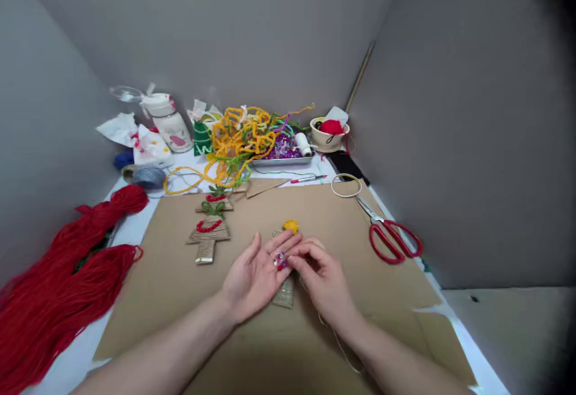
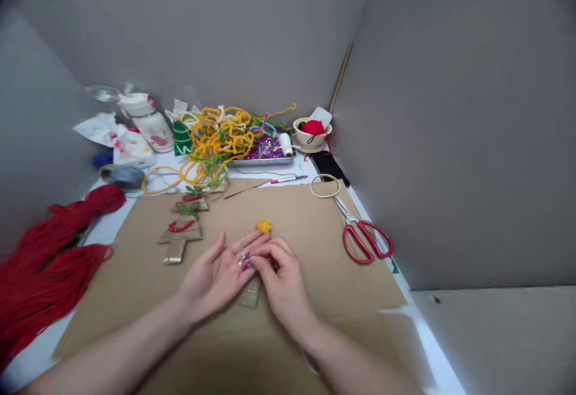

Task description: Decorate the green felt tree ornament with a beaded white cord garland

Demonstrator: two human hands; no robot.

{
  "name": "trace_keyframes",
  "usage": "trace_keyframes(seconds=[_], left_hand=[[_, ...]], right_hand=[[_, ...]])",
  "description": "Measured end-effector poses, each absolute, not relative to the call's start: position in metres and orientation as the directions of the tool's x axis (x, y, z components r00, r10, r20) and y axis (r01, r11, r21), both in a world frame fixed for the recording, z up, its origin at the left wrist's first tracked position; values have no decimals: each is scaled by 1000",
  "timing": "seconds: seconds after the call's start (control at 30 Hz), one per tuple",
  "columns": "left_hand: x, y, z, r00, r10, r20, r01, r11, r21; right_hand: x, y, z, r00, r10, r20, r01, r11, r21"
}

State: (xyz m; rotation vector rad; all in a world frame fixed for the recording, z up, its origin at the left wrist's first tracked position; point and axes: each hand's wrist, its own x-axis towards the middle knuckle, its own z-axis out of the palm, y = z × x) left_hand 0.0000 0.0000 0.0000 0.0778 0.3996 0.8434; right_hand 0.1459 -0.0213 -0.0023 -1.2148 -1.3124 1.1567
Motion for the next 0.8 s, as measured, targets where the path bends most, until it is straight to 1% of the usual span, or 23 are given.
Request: trace_keyframes(seconds=[0.1, 0.17, 0.23, 0.37, 0.5, 0.6, 0.67, 0.73, 0.8], left_hand=[[3, -2, -7, 458, 824, -334, -721, 564, 403], [4, -5, -10, 384, 858, -340, -689, 512, 513], [5, -7, -11, 344, 870, -352, -645, 492, 584], [6, -10, -11, 342, 868, -361, -613, 497, 614], [6, -11, -13, 396, 839, -374, -577, 544, 609], [6, -12, -14, 450, 816, -363, -554, 574, 603], [5, -13, -14, 482, 803, -350, -533, 586, 611], [5, -15, -13, 544, 765, -345, -488, 622, 612], [4, -17, -13, 616, 709, -343, -434, 668, 604]], right_hand=[[148, -18, -5, -16, 999, -28, -7, -28, -1000], [149, -16, -6, -5, 998, -61, -50, -61, -997], [149, -16, -7, 0, 997, -74, -68, -74, -995], [147, -18, -8, -25, 993, -112, -91, -114, -989], [147, -21, -3, -65, 988, -138, -105, -144, -984], [152, -21, 7, -183, 970, -163, -79, -180, -981], [159, -20, 13, -266, 953, -142, -50, -160, -986], [166, -18, 17, -315, 944, -97, -28, -111, -993], [172, -15, 18, -377, 921, -95, -41, -119, -992]])
